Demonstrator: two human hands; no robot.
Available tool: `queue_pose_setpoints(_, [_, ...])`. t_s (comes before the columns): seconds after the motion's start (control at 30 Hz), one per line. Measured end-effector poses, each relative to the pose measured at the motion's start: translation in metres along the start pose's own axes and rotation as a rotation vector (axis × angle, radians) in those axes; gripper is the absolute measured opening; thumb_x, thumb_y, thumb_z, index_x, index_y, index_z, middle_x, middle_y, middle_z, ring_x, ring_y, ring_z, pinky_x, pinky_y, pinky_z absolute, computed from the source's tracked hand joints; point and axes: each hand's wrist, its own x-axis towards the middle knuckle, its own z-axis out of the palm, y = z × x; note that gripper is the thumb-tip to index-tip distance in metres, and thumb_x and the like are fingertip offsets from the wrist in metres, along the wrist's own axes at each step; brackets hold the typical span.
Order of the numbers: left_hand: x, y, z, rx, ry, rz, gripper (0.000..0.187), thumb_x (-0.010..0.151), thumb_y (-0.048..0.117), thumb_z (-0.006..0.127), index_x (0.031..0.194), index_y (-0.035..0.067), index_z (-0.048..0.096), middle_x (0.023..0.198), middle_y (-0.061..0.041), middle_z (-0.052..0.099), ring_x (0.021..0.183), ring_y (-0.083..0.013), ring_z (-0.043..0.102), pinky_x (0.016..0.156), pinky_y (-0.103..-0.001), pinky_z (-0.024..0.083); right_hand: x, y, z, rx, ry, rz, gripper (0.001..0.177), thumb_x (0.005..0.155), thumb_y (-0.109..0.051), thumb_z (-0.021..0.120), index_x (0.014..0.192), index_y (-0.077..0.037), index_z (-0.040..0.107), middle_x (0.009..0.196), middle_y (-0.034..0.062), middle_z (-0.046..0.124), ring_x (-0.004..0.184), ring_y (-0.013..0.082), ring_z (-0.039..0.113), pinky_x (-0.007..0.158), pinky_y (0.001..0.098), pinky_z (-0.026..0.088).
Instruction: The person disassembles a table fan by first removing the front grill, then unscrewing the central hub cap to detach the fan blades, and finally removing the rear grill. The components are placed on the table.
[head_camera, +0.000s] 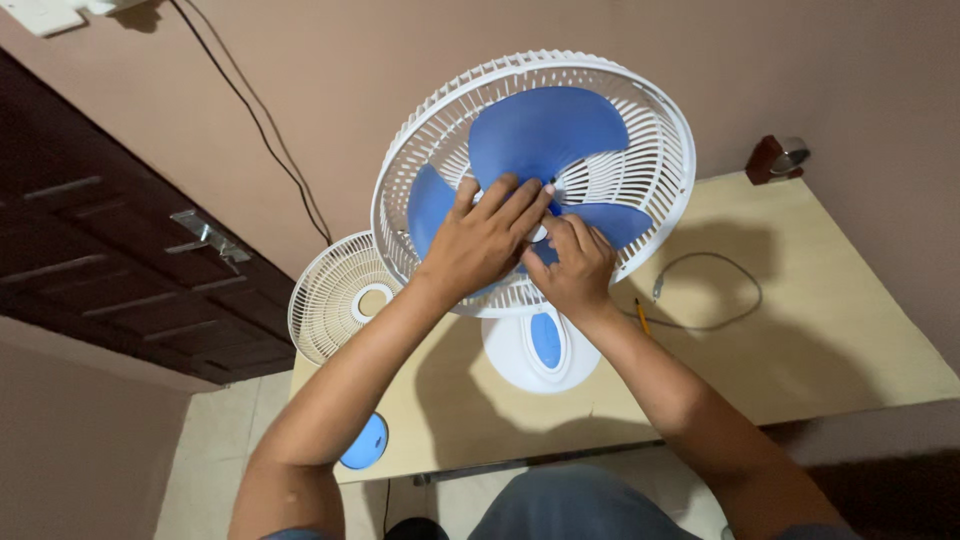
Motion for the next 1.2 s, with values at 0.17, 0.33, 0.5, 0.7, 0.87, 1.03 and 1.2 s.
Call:
queue_pose_setpoints(0.17, [0.01,-0.005,-0.005,-0.007,-0.004,0.079,0.058,0.091,0.023,0.067,0.146,0.01,0.058,0.139,-0.003,0.059,0.134,-0.0198,0.049,0.108,-0.045,0.031,0.005,-0.003,-0.004,-0.012,0.026,-0.058,0.041,0.076,-0.014,0.085,0.11,0.0,0.067,0.1,0.0125,0.064,0.087,0.0321,0.066,0.076,0.0421,0.053])
queue_pose_setpoints(0.33, [0.008,-0.006,-0.006,-0.059,-0.019,0.065,0.06,0.087,0.022,0.069,0.145,0.009,0.058,0.139,-0.003,0.059,0.134,-0.0202,0.048,0.108,-0.047,0.029,0.01,-0.003,-0.01,-0.009,0.014,-0.138,0.039,0.078,-0.01,0.084,0.11,0.003,0.065,0.11,0.0161,0.063,0.096,0.0341,0.064,0.083,0.0431,0.055])
queue_pose_setpoints(0.5, [0.006,0.001,-0.003,-0.108,0.025,-0.018,0.062,0.083,0.018,0.073,0.143,0.012,0.059,0.14,-0.002,0.059,0.134,-0.0216,0.047,0.108,-0.051,0.028,0.011,-0.001,-0.013,0.025,-0.039,-0.18,0.038,0.08,-0.003,0.081,0.114,0.004,0.066,0.111,0.0169,0.062,0.097,0.0336,0.064,0.084,0.0424,0.054])
queue_pose_setpoints(0.7, [-0.004,0.007,0.004,-0.172,0.057,-0.115,0.068,0.079,0.017,0.078,0.144,0.012,0.057,0.142,-0.001,0.058,0.132,-0.0219,0.049,0.105,-0.049,0.026,0.011,0.006,-0.011,0.056,-0.054,-0.205,0.038,0.081,0.0,0.082,0.116,0.003,0.067,0.104,0.0139,0.061,0.093,0.0329,0.063,0.082,0.0425,0.053])
queue_pose_setpoints(0.87, [-0.009,0.012,0.01,-0.17,0.111,-0.17,0.067,0.082,0.021,0.078,0.145,0.014,0.057,0.142,0.0,0.058,0.131,-0.0212,0.05,0.105,-0.048,0.025,0.014,0.01,-0.014,0.071,-0.093,-0.222,0.04,0.08,-0.003,0.083,0.116,0.0,0.068,0.098,0.0121,0.06,0.087,0.0319,0.061,0.077,0.0432,0.05])
queue_pose_setpoints(1.03, [-0.012,0.012,0.014,-0.164,0.11,-0.192,0.068,0.082,0.024,0.077,0.146,0.015,0.057,0.143,0.002,0.058,0.131,-0.0206,0.051,0.105,-0.046,0.027,0.02,0.011,-0.02,0.07,-0.131,-0.249,0.039,0.082,-0.005,0.083,0.117,-0.001,0.068,0.098,0.0117,0.06,0.086,0.0315,0.061,0.077,0.0433,0.05])
queue_pose_setpoints(1.2, [-0.013,0.014,0.017,-0.123,0.145,-0.206,0.065,0.085,0.026,0.075,0.146,0.017,0.056,0.142,0.003,0.058,0.131,-0.02,0.051,0.106,-0.046,0.027,0.023,0.011,-0.021,0.083,-0.142,-0.27,0.037,0.084,-0.007,0.082,0.117,-0.001,0.068,0.098,0.0111,0.061,0.086,0.0303,0.061,0.076,0.0423,0.049])
